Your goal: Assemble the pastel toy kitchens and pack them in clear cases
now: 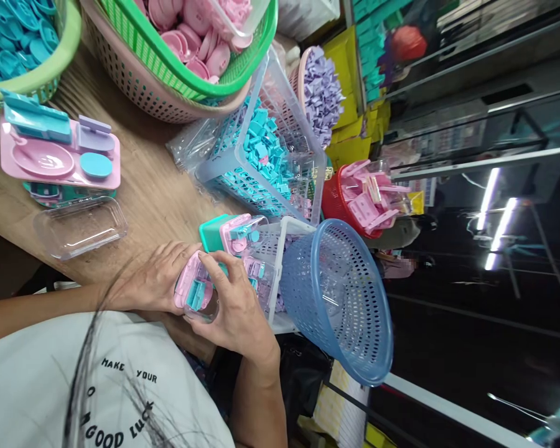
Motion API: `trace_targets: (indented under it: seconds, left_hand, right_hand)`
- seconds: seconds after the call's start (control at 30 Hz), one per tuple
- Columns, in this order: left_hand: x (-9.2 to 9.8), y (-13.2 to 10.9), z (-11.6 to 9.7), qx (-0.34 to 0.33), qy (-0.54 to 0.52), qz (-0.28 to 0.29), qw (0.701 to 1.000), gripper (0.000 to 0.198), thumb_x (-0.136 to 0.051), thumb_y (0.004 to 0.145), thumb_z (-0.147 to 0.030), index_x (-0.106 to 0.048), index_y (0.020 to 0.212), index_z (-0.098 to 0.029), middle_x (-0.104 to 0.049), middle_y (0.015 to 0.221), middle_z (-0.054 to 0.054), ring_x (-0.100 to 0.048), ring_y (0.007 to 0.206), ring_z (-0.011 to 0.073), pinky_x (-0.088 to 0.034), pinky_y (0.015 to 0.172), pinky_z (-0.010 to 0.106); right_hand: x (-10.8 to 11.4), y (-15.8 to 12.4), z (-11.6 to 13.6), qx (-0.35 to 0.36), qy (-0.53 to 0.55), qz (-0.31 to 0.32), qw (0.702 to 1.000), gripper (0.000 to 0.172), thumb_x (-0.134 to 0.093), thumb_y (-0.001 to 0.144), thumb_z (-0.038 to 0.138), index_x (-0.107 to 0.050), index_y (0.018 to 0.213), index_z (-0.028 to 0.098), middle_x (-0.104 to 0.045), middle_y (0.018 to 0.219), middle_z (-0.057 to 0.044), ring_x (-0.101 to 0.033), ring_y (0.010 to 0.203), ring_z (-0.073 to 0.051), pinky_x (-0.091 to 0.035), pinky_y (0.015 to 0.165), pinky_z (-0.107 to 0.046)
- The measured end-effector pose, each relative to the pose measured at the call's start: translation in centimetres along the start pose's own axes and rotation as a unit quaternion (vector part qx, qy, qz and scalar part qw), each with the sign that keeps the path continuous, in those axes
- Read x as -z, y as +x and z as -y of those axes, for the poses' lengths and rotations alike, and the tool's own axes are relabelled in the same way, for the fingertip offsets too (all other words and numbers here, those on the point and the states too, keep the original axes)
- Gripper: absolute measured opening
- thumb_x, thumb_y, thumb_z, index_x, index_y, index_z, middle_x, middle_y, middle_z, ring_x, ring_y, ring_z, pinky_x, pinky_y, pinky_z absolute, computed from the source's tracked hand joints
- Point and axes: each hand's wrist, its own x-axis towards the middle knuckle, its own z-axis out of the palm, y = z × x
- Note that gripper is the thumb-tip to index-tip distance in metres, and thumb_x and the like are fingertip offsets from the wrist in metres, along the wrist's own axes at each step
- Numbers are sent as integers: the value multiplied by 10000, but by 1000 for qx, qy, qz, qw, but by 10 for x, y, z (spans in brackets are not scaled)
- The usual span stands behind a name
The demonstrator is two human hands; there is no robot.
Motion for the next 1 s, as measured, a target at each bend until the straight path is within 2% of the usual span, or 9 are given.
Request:
trace_targets:
  seconds: [0.1,0.27,0.4,0.53,0.7,0.8,0.9,1.0]
  left_hand:
    - [-1,0,0,0,3,-8,1000,1005,-759,655,-555,-347,1439,-79,-547,1363,222,-517,1219,374,-426,1011,511]
    - [-1,0,-1,3,-10,-8,1000,994,-760,652,-560,-365,1423,-74,-560,1332,224,-531,1203,373,-444,996,513]
    - [-1,-1,-1,1,-11,-21,1000,984,-784,638,-540,-377,1408,-84,-574,1302,209,-536,1190,366,-456,985,504]
    - [-1,-1,0,1,-11,-18,1000,1010,-811,622,-546,-372,1407,-88,-568,1317,211,-540,1182,362,-458,983,501]
    - [-3,-1,0,-8,-14,-34,999,943,-792,644,-546,-404,1375,-92,-586,1277,203,-549,1167,361,-468,966,501]
    - [-2,-2,1,-21,-15,-45,999,882,-773,683,-518,-420,1362,-80,-583,1280,205,-546,1188,355,-460,992,500]
    - [2,-2,0,-18,-19,-31,999,830,-760,708,-497,-432,1350,-86,-584,1278,204,-557,1178,346,-460,994,492]
    - [5,-2,-1,-11,-27,-16,999,870,-770,689,-533,-422,1358,-100,-582,1285,204,-554,1181,353,-466,977,493]
  right_hand:
    - [1,0,3,-5,7,-2,1000,975,-783,710,309,-258,1532,314,-397,1380,-124,-499,1305,-334,-513,1073,-529]
    - [6,4,8,-17,-13,29,999,926,-753,740,310,-262,1526,301,-395,1396,-138,-489,1329,-357,-491,1103,-527]
    - [6,5,10,-21,-9,32,999,963,-776,714,316,-257,1526,316,-397,1380,-118,-491,1318,-327,-508,1080,-527]
    - [6,4,13,-37,-24,27,999,973,-788,694,295,-286,1528,272,-401,1386,-138,-500,1301,-326,-517,1068,-511]
    - [12,11,17,-36,-41,65,996,909,-771,707,307,-342,1504,224,-421,1371,-154,-492,1292,-339,-509,1066,-522]
    - [18,18,20,-35,-61,86,994,900,-765,696,306,-360,1495,224,-434,1367,-155,-510,1259,-349,-536,1017,-526]
    - [20,22,22,-32,-77,93,992,893,-770,690,292,-373,1488,250,-451,1363,-143,-511,1250,-353,-552,987,-523]
    - [15,18,17,-15,-51,73,996,970,-818,681,346,-327,1515,273,-420,1392,-138,-486,1300,-353,-518,1047,-549]
